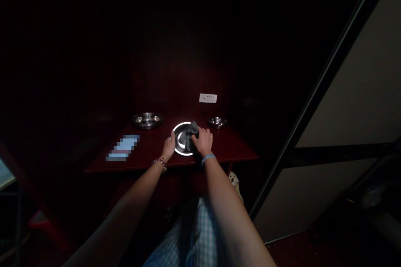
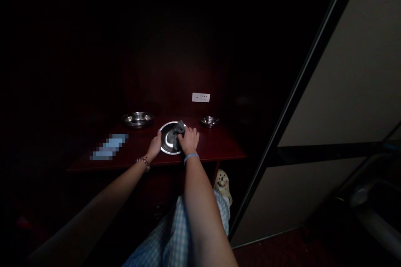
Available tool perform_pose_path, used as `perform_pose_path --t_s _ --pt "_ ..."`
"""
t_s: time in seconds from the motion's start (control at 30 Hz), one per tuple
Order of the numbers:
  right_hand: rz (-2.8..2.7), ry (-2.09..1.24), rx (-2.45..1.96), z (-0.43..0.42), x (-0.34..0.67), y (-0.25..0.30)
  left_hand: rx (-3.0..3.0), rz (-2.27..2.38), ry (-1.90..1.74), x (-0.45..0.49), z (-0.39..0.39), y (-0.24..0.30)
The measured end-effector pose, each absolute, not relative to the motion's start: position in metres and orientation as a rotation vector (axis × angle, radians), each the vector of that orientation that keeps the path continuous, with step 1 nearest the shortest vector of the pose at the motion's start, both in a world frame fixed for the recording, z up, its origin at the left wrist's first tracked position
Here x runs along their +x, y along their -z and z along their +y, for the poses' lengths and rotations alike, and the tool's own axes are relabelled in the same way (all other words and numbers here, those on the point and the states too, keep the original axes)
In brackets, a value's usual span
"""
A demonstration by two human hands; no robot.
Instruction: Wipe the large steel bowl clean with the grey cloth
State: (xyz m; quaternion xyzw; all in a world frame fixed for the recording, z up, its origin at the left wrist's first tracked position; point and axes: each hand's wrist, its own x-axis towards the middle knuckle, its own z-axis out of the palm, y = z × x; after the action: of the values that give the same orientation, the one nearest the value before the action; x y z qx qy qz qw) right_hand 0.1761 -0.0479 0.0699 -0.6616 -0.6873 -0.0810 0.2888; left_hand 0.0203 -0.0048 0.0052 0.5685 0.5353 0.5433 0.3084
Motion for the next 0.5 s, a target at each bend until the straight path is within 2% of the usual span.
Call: perform_pose_path --t_s 0.23,0.5 --pt "-1.756 0.259 -1.813 -0.0447 0.1862 -0.0675 1.504 1.458 -1.418 0.0188 -0.0039 -0.0050" --pt "-2.073 0.363 -1.719 -0.0501 0.1825 -0.0719 1.487 1.440 -1.417 0.0185 -0.0012 -0.0031"
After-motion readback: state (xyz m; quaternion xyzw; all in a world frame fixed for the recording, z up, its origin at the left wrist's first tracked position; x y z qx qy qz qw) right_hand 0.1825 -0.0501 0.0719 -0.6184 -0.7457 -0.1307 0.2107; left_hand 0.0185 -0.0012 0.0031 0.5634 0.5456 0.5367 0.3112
